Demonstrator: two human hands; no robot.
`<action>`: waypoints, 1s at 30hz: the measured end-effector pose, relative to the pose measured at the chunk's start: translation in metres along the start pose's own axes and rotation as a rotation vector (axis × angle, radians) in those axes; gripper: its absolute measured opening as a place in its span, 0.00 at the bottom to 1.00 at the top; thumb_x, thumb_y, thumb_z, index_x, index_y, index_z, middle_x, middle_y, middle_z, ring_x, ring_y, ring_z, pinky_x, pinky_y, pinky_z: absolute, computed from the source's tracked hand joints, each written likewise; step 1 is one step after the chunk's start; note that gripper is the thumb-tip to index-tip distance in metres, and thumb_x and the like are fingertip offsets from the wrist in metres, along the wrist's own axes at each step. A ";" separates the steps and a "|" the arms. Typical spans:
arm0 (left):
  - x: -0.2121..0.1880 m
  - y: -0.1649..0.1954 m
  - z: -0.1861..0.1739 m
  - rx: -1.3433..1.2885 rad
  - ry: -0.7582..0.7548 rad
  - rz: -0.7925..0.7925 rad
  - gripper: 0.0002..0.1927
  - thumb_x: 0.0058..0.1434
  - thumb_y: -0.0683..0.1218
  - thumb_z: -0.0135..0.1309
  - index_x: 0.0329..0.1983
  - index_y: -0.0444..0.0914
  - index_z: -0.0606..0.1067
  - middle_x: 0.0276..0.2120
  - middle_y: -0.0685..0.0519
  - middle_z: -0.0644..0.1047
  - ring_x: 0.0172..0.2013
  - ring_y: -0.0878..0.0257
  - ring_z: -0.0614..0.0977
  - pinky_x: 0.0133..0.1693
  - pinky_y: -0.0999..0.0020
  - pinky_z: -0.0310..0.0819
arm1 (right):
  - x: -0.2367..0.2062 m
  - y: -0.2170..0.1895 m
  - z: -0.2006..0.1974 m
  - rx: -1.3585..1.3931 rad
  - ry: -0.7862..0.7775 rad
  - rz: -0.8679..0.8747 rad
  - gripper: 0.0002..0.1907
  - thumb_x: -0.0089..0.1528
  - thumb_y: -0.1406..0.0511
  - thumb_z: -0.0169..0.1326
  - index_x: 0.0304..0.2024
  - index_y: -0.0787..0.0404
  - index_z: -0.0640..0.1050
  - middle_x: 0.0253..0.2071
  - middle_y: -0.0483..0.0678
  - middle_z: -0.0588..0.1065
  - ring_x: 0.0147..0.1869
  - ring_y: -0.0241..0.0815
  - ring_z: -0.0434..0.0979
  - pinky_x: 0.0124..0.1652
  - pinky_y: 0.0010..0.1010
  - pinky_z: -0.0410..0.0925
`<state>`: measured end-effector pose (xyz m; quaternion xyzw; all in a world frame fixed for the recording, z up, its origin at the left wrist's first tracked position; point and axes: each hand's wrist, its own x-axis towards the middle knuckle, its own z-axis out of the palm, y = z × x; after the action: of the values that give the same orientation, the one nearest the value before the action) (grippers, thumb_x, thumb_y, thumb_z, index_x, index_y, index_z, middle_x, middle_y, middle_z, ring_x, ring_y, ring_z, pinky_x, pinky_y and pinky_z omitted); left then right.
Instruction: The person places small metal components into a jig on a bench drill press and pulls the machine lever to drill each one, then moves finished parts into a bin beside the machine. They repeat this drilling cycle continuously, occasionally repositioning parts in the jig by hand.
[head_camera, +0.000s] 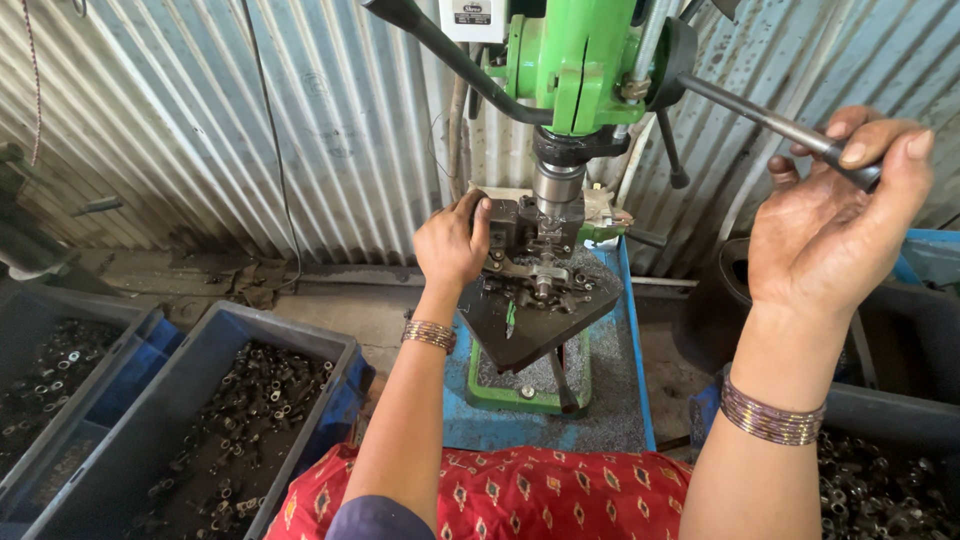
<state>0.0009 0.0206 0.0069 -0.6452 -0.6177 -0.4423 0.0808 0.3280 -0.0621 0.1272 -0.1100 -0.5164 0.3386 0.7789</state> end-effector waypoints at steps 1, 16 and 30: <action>0.000 0.000 0.000 -0.005 -0.001 -0.004 0.21 0.71 0.60 0.42 0.52 0.46 0.81 0.39 0.48 0.83 0.40 0.48 0.83 0.39 0.53 0.76 | -0.001 0.000 0.000 0.002 0.001 0.001 0.21 0.80 0.52 0.50 0.37 0.57 0.66 0.44 0.42 0.66 0.50 0.37 0.65 0.50 0.29 0.60; 0.000 0.001 0.000 -0.018 0.018 0.007 0.21 0.71 0.60 0.43 0.51 0.46 0.81 0.40 0.49 0.84 0.40 0.49 0.84 0.39 0.53 0.76 | -0.004 0.001 -0.001 0.015 -0.017 0.004 0.21 0.80 0.53 0.50 0.37 0.57 0.66 0.45 0.43 0.66 0.50 0.37 0.66 0.51 0.30 0.62; 0.000 0.002 -0.001 -0.054 0.042 0.034 0.20 0.71 0.59 0.43 0.48 0.44 0.81 0.36 0.47 0.83 0.37 0.47 0.83 0.38 0.52 0.75 | -0.010 0.007 -0.012 0.068 0.015 0.034 0.20 0.79 0.54 0.50 0.37 0.57 0.67 0.44 0.43 0.67 0.48 0.38 0.68 0.50 0.30 0.63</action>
<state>0.0020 0.0194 0.0080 -0.6483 -0.5924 -0.4708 0.0837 0.3330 -0.0610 0.1110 -0.0948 -0.4966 0.3683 0.7802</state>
